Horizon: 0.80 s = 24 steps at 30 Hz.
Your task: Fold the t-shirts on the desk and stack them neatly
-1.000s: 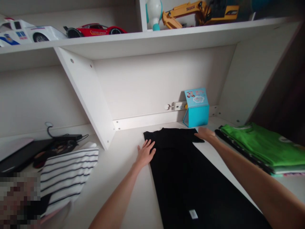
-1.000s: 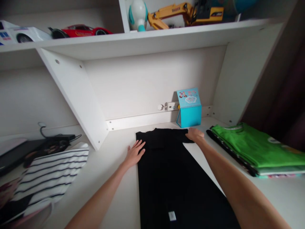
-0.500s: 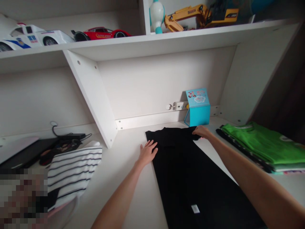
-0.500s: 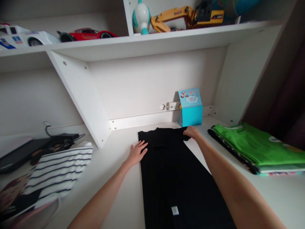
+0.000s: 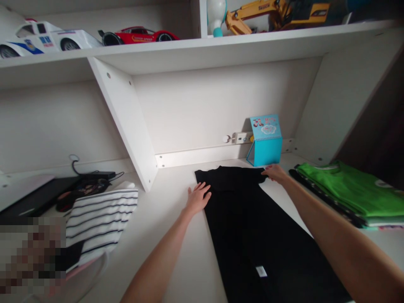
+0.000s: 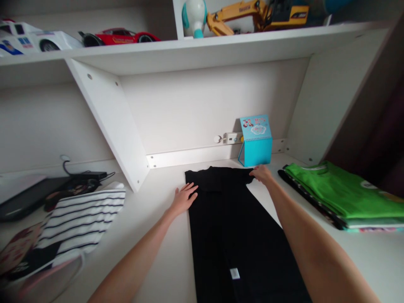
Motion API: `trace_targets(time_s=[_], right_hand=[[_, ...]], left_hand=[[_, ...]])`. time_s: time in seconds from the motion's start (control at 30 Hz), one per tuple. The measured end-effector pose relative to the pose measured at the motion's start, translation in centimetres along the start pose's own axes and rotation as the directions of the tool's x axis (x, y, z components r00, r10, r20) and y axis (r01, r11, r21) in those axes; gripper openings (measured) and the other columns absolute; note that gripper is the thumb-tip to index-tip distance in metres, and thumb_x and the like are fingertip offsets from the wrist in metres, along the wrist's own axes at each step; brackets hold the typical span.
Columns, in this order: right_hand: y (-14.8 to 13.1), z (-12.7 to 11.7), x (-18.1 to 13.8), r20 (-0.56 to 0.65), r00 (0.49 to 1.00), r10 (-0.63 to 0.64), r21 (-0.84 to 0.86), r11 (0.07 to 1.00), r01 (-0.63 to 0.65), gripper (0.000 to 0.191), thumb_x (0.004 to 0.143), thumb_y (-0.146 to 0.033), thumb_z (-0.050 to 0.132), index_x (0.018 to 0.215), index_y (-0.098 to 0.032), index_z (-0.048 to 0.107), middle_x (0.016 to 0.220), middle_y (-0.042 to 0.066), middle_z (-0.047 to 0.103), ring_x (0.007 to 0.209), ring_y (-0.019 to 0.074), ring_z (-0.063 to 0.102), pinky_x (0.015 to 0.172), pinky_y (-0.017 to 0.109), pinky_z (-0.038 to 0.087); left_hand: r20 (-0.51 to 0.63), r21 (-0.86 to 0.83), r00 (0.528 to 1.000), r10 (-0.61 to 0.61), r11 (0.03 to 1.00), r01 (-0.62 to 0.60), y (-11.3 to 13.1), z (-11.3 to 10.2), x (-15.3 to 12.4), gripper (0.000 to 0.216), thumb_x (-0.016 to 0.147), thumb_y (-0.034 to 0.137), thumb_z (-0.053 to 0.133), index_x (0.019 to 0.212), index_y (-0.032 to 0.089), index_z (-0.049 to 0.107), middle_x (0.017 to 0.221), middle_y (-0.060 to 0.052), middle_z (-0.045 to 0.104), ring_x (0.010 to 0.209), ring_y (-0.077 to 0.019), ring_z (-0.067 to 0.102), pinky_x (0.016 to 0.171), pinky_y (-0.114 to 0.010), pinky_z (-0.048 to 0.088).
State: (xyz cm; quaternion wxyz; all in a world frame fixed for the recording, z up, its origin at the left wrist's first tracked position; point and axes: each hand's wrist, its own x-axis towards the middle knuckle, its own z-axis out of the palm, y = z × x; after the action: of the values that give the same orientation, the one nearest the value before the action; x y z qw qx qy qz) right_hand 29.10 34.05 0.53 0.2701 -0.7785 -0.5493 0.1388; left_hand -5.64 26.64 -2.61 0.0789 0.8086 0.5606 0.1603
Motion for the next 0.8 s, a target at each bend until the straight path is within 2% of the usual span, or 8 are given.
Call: trace_targets(time_s=[0.1,0.2,0.3,0.4,0.5,0.6,0.7,0.8], right_hand=[[-4.0,-0.5,-0.5,0.048,0.991,-0.122,-0.091,0.988,0.126,0.026,0.088,-0.032,0.052,0.104,-0.013,0.056,0.100,0.005,0.059,0.084,0.0143,0.059,0.072,0.033,0.050],[-9.2,0.2,-2.1,0.076,0.942,-0.326,-0.136,0.933,0.334,0.020,0.086,-0.026,0.053,0.101,-0.013,0.058,0.103,0.006,0.059,0.094,0.0174,0.056,0.083,0.035,0.046],[-14.0,2.6,-5.3,0.107,0.867,-0.486,-0.157,0.853,0.498,0.022,0.085,-0.013,0.046,0.102,-0.014,0.059,0.106,0.010,0.060,0.100,0.0210,0.054,0.088,0.030,0.041],[-17.0,6.1,-9.3,0.192,0.778,-0.599,-0.154,0.764,0.627,0.028,0.084,-0.011,0.042,0.108,-0.016,0.056,0.112,0.011,0.056,0.096,0.0219,0.057,0.082,0.029,0.043],[-17.8,8.4,-12.4,0.302,0.678,-0.670,-0.119,0.679,0.724,0.027,0.083,-0.018,0.047,0.109,-0.019,0.055,0.110,0.009,0.055,0.091,0.0202,0.059,0.076,0.028,0.045],[-17.2,8.4,-12.9,0.334,0.640,-0.692,-0.089,0.652,0.753,0.029,0.086,-0.024,0.044,0.113,-0.020,0.053,0.109,0.008,0.056,0.093,0.0197,0.059,0.076,0.027,0.044],[-15.5,6.7,-10.6,0.322,0.677,-0.662,-0.087,0.691,0.718,0.024,0.088,-0.024,0.042,0.104,-0.019,0.059,0.105,0.007,0.060,0.096,0.0194,0.057,0.081,0.027,0.042],[-13.0,4.9,-6.6,0.304,0.764,-0.569,-0.109,0.776,0.621,0.021,0.090,-0.025,0.043,0.098,-0.017,0.061,0.099,0.006,0.062,0.094,0.0177,0.057,0.084,0.031,0.043]], left_hand=[[-0.002,0.000,1.000,0.008,1.000,-0.008,-0.1,0.1,0.0,0.043,0.091,0.041,0.029,0.132,0.033,0.038,0.143,-0.001,0.033,0.132,-0.0229,0.024,0.103,-0.059,0.016],[-0.007,-0.003,1.000,0.013,1.000,-0.013,-0.1,0.0,0.0,0.048,0.090,0.039,0.030,0.138,0.032,0.026,0.143,-0.001,0.034,0.132,-0.0225,0.024,0.103,-0.058,0.016],[0.000,-0.013,1.000,-0.006,1.000,0.006,0.1,-0.1,0.0,0.059,0.090,0.037,0.033,0.142,0.028,0.008,0.140,-0.005,0.038,0.133,-0.0219,0.024,0.103,-0.057,0.016],[-0.011,-0.046,0.999,-0.035,0.998,0.034,0.1,-0.2,0.0,0.064,0.090,0.036,0.033,0.143,0.025,-0.002,0.139,-0.007,0.040,0.132,-0.0212,0.026,0.104,-0.055,0.017],[-0.028,-0.064,0.996,-0.085,0.994,0.083,-0.1,0.0,0.2,0.065,0.089,0.033,0.036,0.143,0.021,0.001,0.138,-0.010,0.040,0.129,-0.0217,0.032,0.105,-0.051,0.017],[-0.053,-0.094,0.994,-0.095,0.992,0.090,-0.3,0.2,0.4,0.066,0.088,0.028,0.038,0.143,0.019,0.002,0.135,-0.010,0.044,0.127,-0.0204,0.035,0.105,-0.050,0.018],[-0.076,-0.108,0.995,-0.060,0.993,0.052,-0.4,0.3,0.3,0.061,0.088,0.026,0.037,0.142,0.025,0.009,0.135,-0.005,0.046,0.128,-0.0188,0.034,0.105,-0.050,0.019],[-0.085,-0.118,0.994,-0.072,0.991,0.061,-0.3,0.0,0.4,0.046,0.090,0.030,0.034,0.136,0.029,0.031,0.136,-0.001,0.045,0.127,-0.0192,0.035,0.106,-0.049,0.019]])
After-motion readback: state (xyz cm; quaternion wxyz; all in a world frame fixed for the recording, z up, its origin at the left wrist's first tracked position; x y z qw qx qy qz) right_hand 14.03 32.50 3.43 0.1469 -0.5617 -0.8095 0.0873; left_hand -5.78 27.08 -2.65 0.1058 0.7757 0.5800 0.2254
